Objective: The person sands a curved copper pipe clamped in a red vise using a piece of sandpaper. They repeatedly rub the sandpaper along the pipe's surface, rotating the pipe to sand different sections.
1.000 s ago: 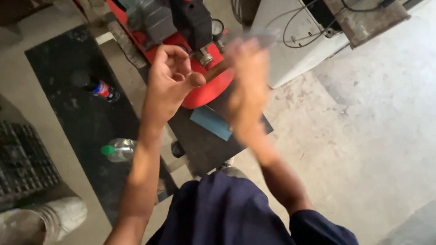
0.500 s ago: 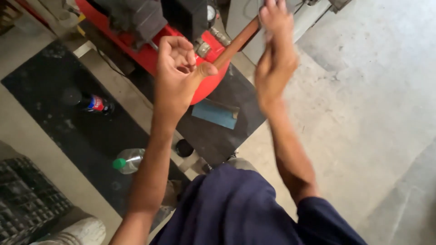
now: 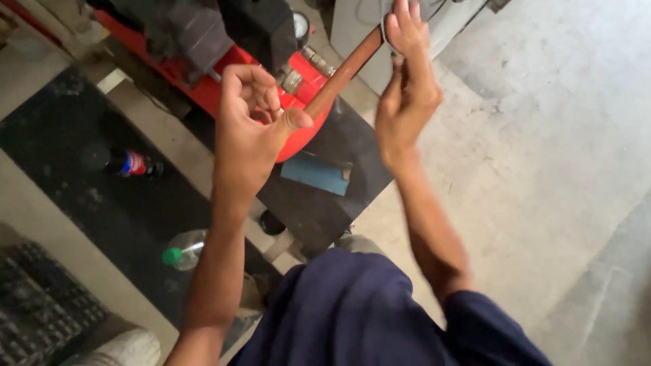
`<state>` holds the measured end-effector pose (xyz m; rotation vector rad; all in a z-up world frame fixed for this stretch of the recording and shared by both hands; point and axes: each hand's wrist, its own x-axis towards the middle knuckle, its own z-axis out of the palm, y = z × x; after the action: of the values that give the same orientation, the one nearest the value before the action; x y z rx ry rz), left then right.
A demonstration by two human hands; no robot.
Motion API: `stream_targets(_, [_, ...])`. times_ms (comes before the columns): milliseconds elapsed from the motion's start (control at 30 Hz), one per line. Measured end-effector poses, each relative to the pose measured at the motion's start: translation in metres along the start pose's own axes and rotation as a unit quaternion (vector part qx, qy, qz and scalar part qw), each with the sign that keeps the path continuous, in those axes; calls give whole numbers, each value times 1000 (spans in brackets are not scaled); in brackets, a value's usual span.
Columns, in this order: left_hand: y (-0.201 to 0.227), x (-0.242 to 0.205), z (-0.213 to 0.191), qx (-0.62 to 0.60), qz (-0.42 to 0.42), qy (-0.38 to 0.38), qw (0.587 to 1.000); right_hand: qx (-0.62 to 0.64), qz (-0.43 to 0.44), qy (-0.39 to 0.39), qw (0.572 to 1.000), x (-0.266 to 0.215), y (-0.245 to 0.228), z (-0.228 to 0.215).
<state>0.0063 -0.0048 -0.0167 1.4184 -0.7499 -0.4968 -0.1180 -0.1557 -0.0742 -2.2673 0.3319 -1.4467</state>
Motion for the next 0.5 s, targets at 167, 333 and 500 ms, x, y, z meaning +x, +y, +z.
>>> stream_targets(167, [7,3,-3,28,-57,14,998,39,-51,41,997,-42,-25,29])
stream_targets(333, [4,5,-4,23,-51,-7,998,90,52,82,991,-11,-38,38])
stream_targets(500, [10,6,-5,20,-65,-13,998,101,-38,19,994,-9,-14,29])
